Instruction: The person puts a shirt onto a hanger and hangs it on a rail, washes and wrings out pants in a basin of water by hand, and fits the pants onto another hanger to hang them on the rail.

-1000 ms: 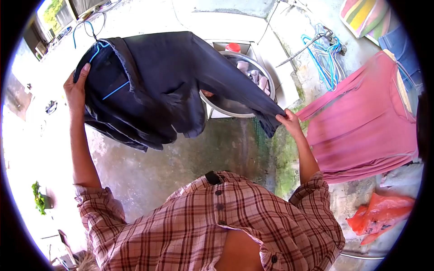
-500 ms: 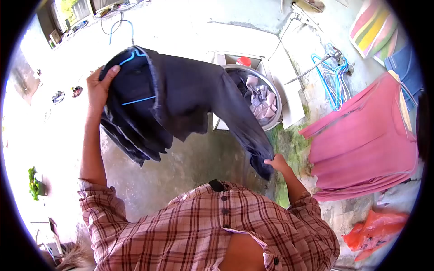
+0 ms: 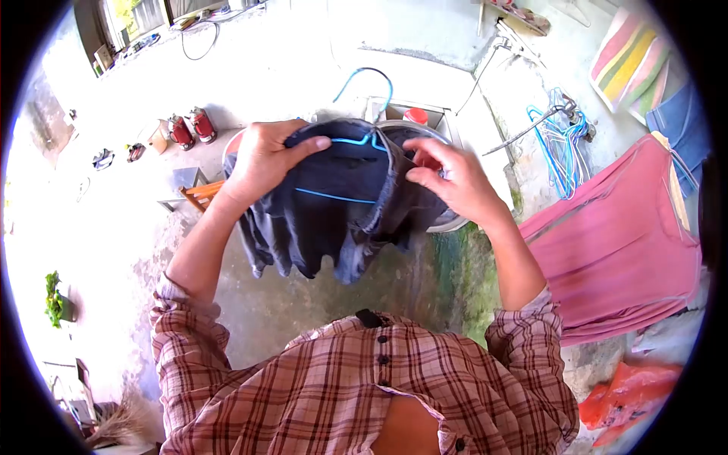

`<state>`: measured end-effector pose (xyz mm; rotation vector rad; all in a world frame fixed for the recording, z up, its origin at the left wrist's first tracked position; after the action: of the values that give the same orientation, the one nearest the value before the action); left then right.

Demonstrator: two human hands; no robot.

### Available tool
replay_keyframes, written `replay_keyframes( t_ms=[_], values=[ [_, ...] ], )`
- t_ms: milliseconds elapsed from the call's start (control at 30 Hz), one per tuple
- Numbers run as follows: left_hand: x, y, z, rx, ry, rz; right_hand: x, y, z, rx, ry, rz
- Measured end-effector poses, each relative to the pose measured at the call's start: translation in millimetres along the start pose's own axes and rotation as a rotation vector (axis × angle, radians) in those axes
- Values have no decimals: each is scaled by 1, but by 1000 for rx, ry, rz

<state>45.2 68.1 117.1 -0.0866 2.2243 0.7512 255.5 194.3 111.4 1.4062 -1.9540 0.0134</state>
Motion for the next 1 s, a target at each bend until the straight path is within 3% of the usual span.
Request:
replay_keyframes(
  t_ms=[67, 100, 167, 267, 300, 433, 467, 533, 600, 667, 700, 800, 867, 900, 933, 1000],
  values=[
    [3, 1, 4, 25, -34, -24, -4, 4, 17, 95, -190, -111],
    [8, 6, 13, 31, -65, -45, -13, 4, 18, 72, 52, -87],
    [-1, 7, 12, 70, -107, 5, -23, 2, 17, 31, 158, -30],
    [-2, 10, 9, 39, 122, 60, -28, -2, 13, -48, 132, 62],
    [-14, 11, 8, -36, 207, 233, -34, -4, 11, -59, 92, 88],
    [-52, 8, 13, -320, 563, 354, -31, -12, 9, -152, 55, 108],
    [-47, 9, 27, -291, 608, 325, -33, -14, 8, -164, 51, 136],
    [-40, 5, 60, -256, 423, 306, -36, -16, -10, -261, 237, 226],
    [-44, -14, 88, -192, -81, 508, -45, -26, -27, -368, 254, 198],
    [-75, -45, 113, 163, -108, 610, -54, -36, -47, -406, 233, 206],
    [-78, -52, 118, 274, -55, 564, -64, -40, -56, -403, 241, 213],
    [-25, -43, 91, -130, -193, 499, -72, -55, -85, -475, 210, 148],
    [54, -39, 62, -454, -286, 246, -72, -63, -103, -496, 198, 155],
    [85, -40, 51, -517, -211, 81, -70, -67, -111, -523, 175, 154],
    [114, -44, 42, -574, -133, -87, -67, -71, -120, -549, 153, 158],
    [173, -43, 60, -432, -149, -186, -72, -75, -135, -552, 177, 148]
  ],
)
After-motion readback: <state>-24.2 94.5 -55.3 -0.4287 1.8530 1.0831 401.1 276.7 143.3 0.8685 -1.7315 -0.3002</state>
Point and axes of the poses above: each hand's wrist, its own y-axis towards the middle knuckle, its own z-axis out of the palm, x = y × z, the point moved 8 cm from there along y, towards the middle knuckle, and after that the axes turned 6 degrees about -y, right-handed, at the moved point
